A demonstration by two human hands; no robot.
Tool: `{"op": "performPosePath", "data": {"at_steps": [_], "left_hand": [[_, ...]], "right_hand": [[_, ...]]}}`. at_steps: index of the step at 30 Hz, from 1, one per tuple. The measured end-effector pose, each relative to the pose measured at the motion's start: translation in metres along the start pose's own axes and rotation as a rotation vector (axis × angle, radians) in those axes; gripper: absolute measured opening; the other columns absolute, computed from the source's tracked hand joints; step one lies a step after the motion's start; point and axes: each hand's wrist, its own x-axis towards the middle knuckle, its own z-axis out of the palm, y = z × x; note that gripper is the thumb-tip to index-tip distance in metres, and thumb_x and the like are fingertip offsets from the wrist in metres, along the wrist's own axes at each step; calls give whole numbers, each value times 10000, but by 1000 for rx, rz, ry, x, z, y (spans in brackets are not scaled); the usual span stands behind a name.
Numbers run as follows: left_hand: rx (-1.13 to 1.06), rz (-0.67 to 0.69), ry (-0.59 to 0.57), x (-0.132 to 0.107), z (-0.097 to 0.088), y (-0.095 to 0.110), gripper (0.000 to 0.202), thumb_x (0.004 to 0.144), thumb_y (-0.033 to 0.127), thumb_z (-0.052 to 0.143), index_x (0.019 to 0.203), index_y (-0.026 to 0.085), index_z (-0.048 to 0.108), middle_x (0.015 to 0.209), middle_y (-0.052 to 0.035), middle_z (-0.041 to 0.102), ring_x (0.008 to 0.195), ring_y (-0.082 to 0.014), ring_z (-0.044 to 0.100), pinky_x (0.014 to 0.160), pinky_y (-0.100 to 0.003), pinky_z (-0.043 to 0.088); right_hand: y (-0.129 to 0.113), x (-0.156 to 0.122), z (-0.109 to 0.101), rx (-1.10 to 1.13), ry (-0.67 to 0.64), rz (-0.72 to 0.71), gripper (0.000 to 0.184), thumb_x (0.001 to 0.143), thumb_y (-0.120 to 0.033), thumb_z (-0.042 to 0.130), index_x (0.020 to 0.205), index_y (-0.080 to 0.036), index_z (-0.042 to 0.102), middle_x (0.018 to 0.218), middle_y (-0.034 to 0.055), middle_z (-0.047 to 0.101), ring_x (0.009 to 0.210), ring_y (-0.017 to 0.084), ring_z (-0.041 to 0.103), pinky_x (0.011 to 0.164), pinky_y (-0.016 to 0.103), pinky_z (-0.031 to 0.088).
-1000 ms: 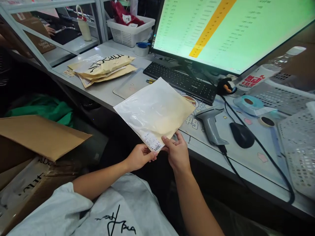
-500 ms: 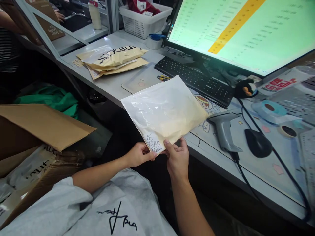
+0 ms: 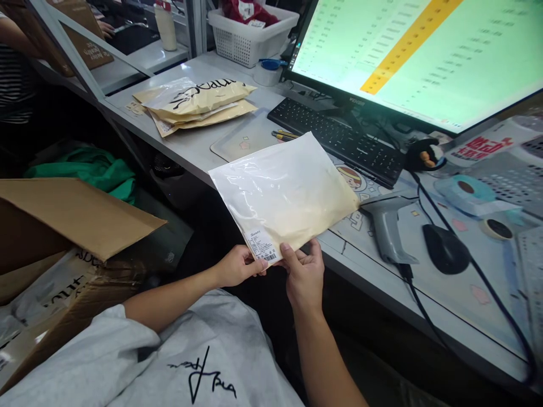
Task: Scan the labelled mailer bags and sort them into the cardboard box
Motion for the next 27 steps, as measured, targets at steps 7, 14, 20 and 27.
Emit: {"op": "performPosePath", "data": {"at_steps": [7, 14, 20, 27], "left_hand": [[8, -23, 14, 2, 1, 3, 602, 788, 701, 770, 878, 108, 717, 746, -71, 696, 673, -156, 630, 626, -252, 500], [81, -60, 127, 9, 14, -1, 736, 751, 841, 712, 822, 108, 687, 712, -93, 690, 657, -174, 628, 605, -273, 512], [55, 16, 94, 42, 20, -24, 743, 744, 846, 726, 824, 109, 677, 741, -114, 714, 637, -169, 628, 585, -278, 512], [6, 50, 128, 62, 34, -40, 756, 686, 839, 778, 800, 96, 701, 708, -125, 712, 627, -188, 650, 502, -252, 476]], "right_hand": [[-2, 2, -2, -56, -12, 5, 906, 663, -559, 961, 1307, -201, 434, 862, 50, 764, 644, 212, 702, 557, 291, 594], [-55, 29, -62, -439, -1, -94, 836, 761, -844, 715, 1156, -111, 635, 677, 67, 681, 585, 217, 648, 478, 297, 527], [-100, 59, -133, -711, 294, -378, 774, 822, -813, 607, 1233, -160, 661, 803, 78, 721, 714, 253, 693, 622, 361, 579], [-127, 130, -248, -1170, 578, -789, 580, 883, -655, 493, 1158, -187, 698, 1193, 160, 715, 1122, 355, 666, 1023, 521, 527]]}}
